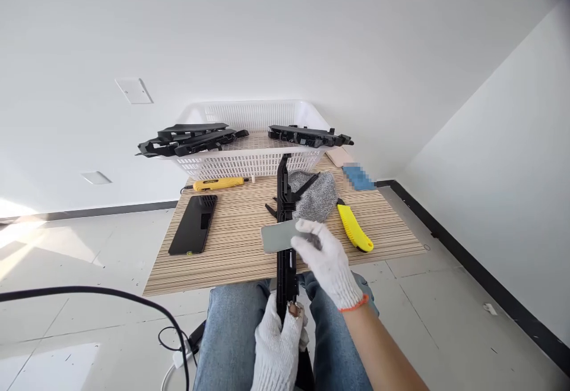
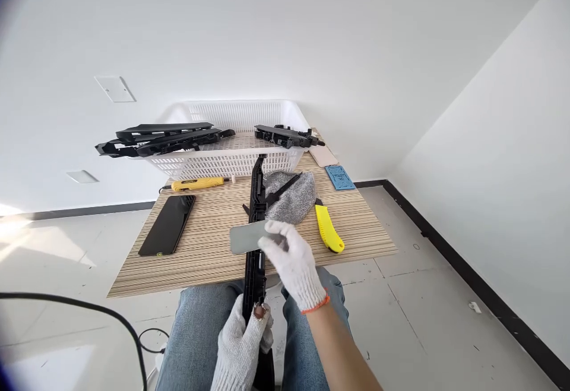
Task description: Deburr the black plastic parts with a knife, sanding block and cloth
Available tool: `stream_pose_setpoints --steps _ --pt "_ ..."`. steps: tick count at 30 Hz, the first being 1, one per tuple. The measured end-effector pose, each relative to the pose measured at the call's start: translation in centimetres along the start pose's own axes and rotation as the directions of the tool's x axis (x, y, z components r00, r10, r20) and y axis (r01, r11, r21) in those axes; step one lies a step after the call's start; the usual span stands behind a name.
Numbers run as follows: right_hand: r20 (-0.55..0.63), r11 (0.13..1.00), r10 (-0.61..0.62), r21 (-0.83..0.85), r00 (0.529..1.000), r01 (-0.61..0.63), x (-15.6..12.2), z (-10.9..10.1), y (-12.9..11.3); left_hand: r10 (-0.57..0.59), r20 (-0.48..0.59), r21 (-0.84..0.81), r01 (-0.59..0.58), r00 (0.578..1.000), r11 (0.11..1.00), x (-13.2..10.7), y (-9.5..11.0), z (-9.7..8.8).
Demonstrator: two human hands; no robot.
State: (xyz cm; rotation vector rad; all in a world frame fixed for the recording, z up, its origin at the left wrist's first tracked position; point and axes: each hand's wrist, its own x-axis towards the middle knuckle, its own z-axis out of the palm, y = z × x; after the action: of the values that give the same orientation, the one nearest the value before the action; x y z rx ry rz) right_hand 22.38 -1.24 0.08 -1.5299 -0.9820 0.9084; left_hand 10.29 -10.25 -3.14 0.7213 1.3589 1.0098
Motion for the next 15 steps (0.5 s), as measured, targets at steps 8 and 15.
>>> stream_pose_setpoints --steps 8,15 --pt "-0.02 0.964 0.17 0.211 0.985 -0.162 -0.6 -1.1 0.4 -0.055 0.105 -0.042 0.06 0.993 0.997 1.0 -1.3 -1.0" --pt "0.045 0.984 0.159 -0.089 0.986 -0.155 1.4 -1.0 0.0 -0.066 0.109 0.004 0.066 0.992 0.998 1.0 -1.7 -1.2"
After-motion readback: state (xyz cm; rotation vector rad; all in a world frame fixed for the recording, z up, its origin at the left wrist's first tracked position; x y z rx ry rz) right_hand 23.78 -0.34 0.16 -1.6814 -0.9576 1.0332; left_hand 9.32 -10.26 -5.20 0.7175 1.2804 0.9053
